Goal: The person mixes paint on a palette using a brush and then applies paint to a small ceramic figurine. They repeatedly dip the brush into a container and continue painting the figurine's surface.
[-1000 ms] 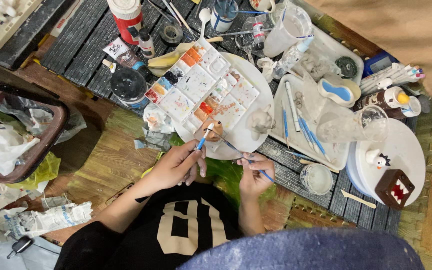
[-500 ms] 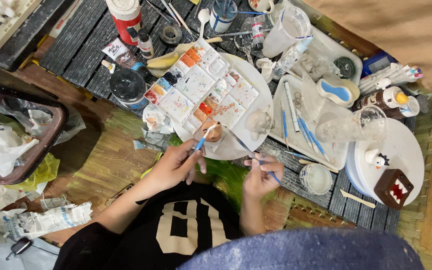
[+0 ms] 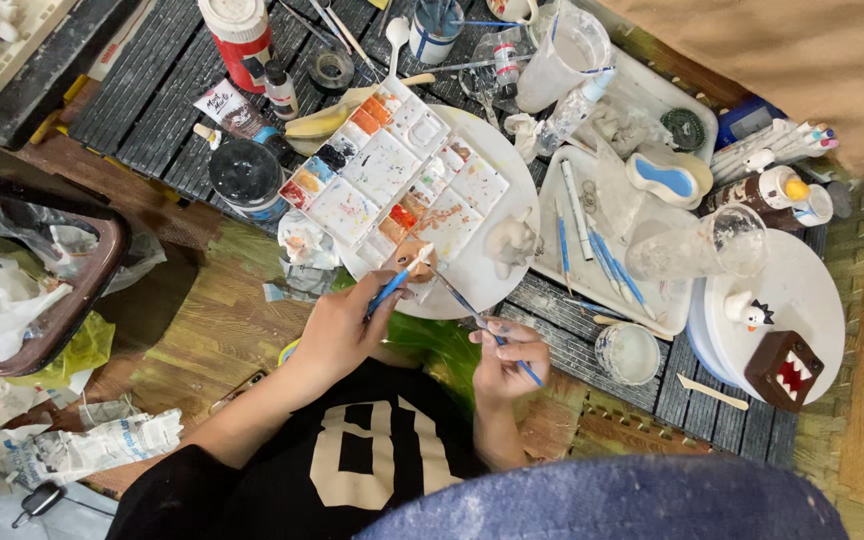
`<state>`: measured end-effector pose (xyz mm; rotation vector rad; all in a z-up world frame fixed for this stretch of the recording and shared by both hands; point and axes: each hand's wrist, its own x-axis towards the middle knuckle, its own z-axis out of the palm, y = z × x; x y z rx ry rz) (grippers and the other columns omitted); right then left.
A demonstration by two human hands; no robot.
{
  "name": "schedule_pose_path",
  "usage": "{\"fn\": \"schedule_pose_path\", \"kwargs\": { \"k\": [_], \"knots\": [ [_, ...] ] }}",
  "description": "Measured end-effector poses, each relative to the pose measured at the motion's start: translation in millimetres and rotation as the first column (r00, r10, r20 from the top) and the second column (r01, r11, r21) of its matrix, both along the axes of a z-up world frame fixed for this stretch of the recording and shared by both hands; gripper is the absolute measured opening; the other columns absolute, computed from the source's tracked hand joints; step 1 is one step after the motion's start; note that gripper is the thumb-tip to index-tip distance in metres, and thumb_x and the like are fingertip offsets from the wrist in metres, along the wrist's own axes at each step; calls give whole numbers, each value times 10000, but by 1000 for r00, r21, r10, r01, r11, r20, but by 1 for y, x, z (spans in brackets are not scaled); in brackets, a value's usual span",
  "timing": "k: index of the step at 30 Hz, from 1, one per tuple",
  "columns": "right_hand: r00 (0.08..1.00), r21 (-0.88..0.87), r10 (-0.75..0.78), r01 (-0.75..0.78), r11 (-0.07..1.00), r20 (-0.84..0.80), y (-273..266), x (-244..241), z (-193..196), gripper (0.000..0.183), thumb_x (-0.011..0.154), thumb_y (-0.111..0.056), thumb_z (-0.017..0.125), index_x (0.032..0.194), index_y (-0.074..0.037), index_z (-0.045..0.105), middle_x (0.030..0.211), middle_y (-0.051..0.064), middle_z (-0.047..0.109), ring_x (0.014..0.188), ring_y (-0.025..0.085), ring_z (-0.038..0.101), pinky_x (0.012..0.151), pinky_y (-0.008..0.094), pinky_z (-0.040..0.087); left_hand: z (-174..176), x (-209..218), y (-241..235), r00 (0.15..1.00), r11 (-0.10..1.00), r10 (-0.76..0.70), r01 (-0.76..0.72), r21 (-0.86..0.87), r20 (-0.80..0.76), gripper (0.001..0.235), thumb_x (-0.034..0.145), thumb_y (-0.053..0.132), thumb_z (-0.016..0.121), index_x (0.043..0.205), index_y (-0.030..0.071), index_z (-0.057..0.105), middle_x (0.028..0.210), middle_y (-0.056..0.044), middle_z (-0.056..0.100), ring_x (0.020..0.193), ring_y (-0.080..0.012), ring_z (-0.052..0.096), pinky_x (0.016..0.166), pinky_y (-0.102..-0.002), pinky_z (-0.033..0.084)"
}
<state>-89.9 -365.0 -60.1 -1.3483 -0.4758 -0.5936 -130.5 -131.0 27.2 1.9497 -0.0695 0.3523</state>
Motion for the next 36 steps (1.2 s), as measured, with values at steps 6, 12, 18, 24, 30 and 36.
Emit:
{"fn": "schedule_pose_path", "kwargs": {
  "k": [6,12,18,24,30,36],
  "knots": [
    [999,-34,-41,41,999,-15,3,4,5,281,938,115,675,964,-33,437,1056,216,649,967,264,730,705,344,670,-2,-3,0,996,997,22,-16,75,-84,265,960,104,656,1219,62,617,765,-202,693,674,-383,705,564,-440,520],
    [994,19,-60,62,998,-86,-1,6,1,257,975,99,672,987,-33,453,1087,182,630,984,243,712,745,345,673,-5,-2,1,999,1000,-1,2,11,-42,259,958,81,640,1215,55,624,818,-172,721,653,-322,725,564,-391,546],
    [970,37,95,-106,994,222,-2,16,-14,200,938,117,667,941,-7,511,1017,205,704,968,287,762,669,328,622,-1,1,5,964,957,-186,134,-258,-191,183,1015,82,565,1180,33,628,792,-82,757,527,-136,725,518,-281,561],
    [995,-104,-24,34,994,99,8,1,0,294,954,132,681,984,-33,439,1060,169,660,1000,254,744,776,364,642,3,1,8,905,841,-345,181,-510,-248,184,1033,95,503,1155,-5,599,931,-80,803,462,-118,677,444,-245,540],
    [989,-60,-142,145,988,43,4,7,-2,288,938,132,676,966,-28,438,1054,199,660,978,288,740,697,340,671,-6,0,10,894,808,-398,235,-541,-207,223,1066,146,463,1153,-6,601,919,-99,800,456,-112,676,423,-219,495],
    [982,-23,9,-5,1000,190,-4,3,-12,277,908,109,702,935,-35,467,999,181,677,958,323,764,663,330,624,-20,-1,14,837,654,-509,225,-722,-201,346,1102,240,367,1197,-3,593,851,-120,771,424,-105,620,367,-196,337]
  ]
}}
